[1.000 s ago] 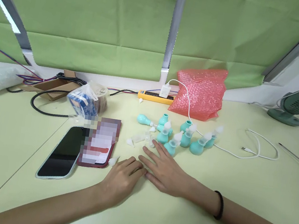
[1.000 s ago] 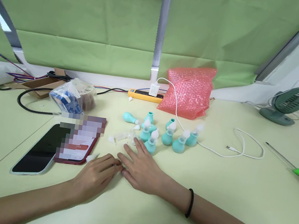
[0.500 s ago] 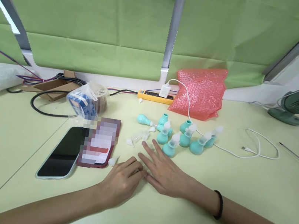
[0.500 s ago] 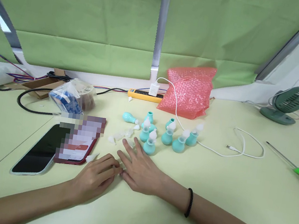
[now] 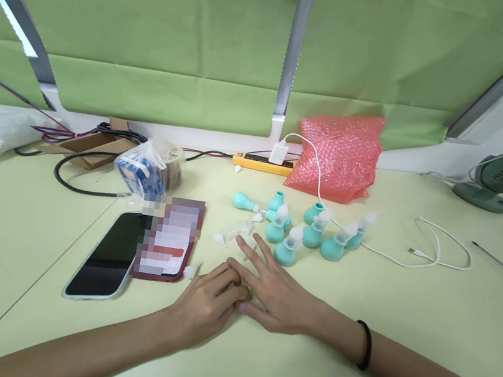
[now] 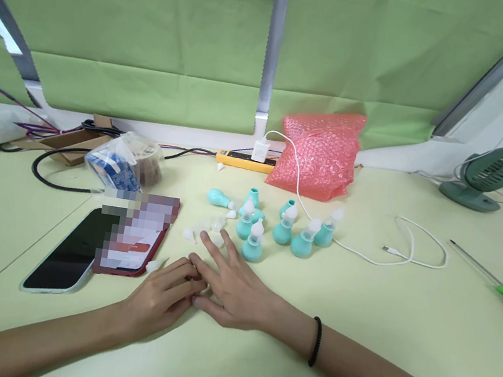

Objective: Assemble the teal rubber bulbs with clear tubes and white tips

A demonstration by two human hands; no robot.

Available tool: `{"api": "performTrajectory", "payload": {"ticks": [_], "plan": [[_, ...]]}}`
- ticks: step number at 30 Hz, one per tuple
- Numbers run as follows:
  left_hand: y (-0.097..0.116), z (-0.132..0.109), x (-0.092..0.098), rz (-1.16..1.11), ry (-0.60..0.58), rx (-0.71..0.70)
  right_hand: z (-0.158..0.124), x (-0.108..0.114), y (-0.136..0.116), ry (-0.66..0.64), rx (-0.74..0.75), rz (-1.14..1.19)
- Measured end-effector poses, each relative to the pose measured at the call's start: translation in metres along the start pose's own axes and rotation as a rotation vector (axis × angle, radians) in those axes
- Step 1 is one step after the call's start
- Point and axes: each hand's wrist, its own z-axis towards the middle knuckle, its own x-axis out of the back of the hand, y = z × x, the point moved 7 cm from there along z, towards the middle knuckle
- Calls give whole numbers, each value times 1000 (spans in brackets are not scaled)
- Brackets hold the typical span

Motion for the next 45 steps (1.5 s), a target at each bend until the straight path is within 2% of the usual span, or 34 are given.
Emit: {"api": "performTrajectory", "payload": {"ticks": [2,4,12,17,20,24,31,45], "plan": [[0,0,1,-13,2,2,0,-4,3,-70,-34,37],[0,0,1,-20,3,14,0,-8,4,-82,-64,51],[-9,0,8,-107,57,107,-5,-1,5,258,-10,91],[-9,0,10,-160,80,118,-8,6,8,383,-17,297],[-8,1,13,-193,108,122,-10,7,10,428,-71,451],[-4,1,18,-232,158,79,-11,4,16,418,-194,639],[-6,3,23,-259,207,98,-8,0,22,358,-275,843],[-8,0,26,-330,271,128,-10,-6,24,322,-357,903]]}}
